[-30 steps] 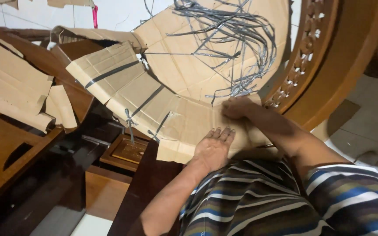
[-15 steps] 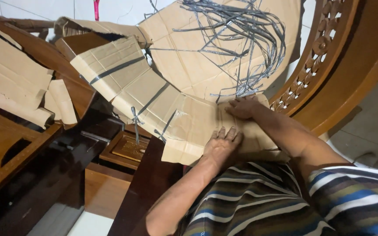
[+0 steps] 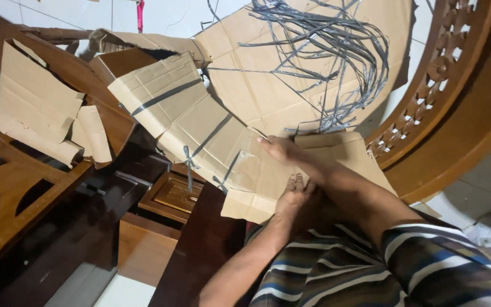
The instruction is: Wrapping a curved wooden furniture frame with cardboard and securing it with plastic ties for protection.
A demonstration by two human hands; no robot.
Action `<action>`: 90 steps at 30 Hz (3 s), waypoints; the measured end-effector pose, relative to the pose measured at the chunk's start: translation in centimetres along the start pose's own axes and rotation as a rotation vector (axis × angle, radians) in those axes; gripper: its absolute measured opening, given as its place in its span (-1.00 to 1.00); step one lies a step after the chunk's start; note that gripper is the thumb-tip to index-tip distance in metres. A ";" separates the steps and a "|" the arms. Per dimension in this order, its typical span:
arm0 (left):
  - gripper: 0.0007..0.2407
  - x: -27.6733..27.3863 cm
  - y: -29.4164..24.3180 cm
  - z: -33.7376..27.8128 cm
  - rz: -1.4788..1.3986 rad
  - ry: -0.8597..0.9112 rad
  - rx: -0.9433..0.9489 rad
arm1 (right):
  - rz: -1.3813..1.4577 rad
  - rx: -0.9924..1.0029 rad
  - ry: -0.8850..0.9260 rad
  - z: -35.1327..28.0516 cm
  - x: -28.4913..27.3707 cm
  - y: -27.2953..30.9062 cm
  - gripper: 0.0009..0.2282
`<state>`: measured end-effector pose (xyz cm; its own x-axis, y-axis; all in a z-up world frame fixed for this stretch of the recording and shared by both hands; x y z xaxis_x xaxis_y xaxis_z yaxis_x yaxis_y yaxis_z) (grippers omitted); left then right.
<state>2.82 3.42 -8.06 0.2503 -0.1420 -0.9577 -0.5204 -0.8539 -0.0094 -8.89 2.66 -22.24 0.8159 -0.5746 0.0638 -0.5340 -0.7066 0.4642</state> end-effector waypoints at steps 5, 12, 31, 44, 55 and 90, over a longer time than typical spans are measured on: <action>-0.71 -3.5 1.5 0.2 -0.157 -0.023 0.043 | 0.061 0.016 -0.063 -2.0 -0.6 1.7 -0.32; -0.71 -9.6 11.3 -2.0 -0.263 0.073 0.057 | 0.052 0.067 0.001 -1.7 -0.5 1.9 -0.15; -0.83 -4.1 12.1 -4.4 -0.222 -0.367 0.309 | -0.072 0.266 0.005 -2.1 -0.5 3.3 -0.05; -0.83 -3.6 12.2 -4.2 -0.210 -0.410 0.313 | -0.030 0.063 -0.148 3.9 -1.1 -1.6 -0.24; -0.79 -4.7 12.6 -4.1 -0.274 -0.383 0.257 | -0.145 -0.175 -1.129 4.1 -18.4 0.5 -0.89; -0.87 -5.7 12.2 -4.2 -0.193 -0.326 0.430 | 0.386 -0.689 -0.640 -30.7 -25.6 7.0 -0.94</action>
<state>-1.49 -8.30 -1.53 0.1443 0.2162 -0.9656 -0.7926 -0.5590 -0.2435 -26.72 25.09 6.47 0.2350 -0.9691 -0.0744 -0.3269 -0.1509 0.9329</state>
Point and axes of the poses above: each hand's wrist, its own z-axis towards the middle knuckle, its own x-axis out of the palm, y = z × x, the point moved 3 cm from there along z, towards the middle knuckle, and after that the axes turned 6 degrees about z, right-handed, at the moved point
